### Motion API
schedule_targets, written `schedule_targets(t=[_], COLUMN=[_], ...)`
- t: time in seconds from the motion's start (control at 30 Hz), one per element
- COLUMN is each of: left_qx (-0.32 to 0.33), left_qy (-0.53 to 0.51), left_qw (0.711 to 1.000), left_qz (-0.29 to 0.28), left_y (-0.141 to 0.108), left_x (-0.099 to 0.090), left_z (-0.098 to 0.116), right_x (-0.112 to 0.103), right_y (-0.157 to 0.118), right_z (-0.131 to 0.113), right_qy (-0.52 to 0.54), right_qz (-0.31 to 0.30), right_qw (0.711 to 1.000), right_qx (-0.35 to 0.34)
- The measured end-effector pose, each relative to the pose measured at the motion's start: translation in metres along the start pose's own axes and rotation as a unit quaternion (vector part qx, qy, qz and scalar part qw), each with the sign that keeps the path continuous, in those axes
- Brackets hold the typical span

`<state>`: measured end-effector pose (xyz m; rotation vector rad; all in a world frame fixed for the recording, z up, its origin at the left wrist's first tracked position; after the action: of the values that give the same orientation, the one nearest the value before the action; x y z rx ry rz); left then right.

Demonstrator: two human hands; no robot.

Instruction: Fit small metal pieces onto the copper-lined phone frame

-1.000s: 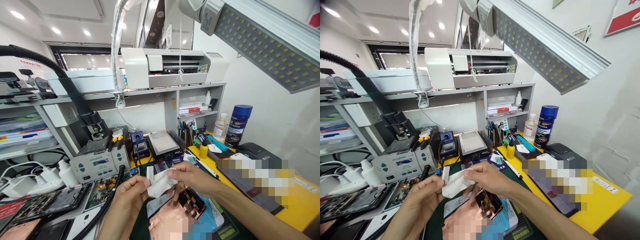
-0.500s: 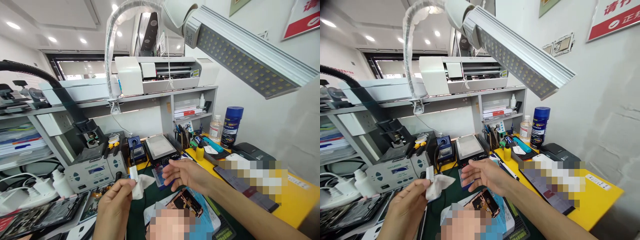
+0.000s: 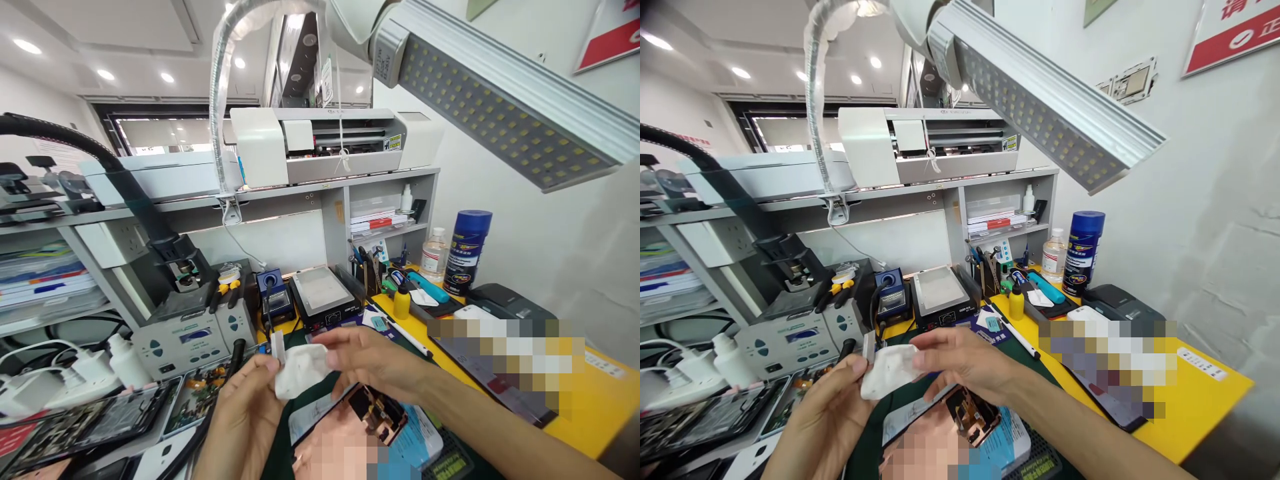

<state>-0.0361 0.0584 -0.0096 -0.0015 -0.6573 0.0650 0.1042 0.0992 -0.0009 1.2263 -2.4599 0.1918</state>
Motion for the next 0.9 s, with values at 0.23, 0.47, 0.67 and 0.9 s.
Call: schedule_targets(t=[0.23, 0.47, 0.67, 0.9], left_qx=[0.011, 0.065, 0.093, 0.108], left_qy=[0.014, 0.136, 0.187, 0.215], left_qw=[1.0, 0.988, 0.977, 0.971], left_qz=[0.0, 0.032, 0.032, 0.015], left_y=[0.001, -0.007, -0.005, -0.007], left_x=[-0.002, -0.002, -0.003, 0.004], left_z=[-0.007, 0.005, 0.001, 0.0], right_x=[-0.007, -0.021, -0.003, 0.014], right_y=[0.001, -0.003, -0.003, 0.0], right_z=[-0.001, -0.009, -0.007, 0.0], right_qy=[-0.034, -0.009, -0.029, 0.123], right_qz=[0.045, 0.104, 0.094, 0.031], right_qw=[0.998, 0.994, 0.995, 0.992], right_qx=[-0.023, -0.013, -0.021, -0.027])
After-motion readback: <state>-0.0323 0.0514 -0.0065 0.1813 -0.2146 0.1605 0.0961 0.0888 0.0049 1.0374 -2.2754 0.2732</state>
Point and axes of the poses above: each hand's wrist, its own y-axis towards the middle knuckle, its own x-axis out of the palm, z = x × y, the point moved 10 cm from there along y, towards the middle knuckle, and after that the axes turned 10 degrees about -z, right-handed, at the moved point
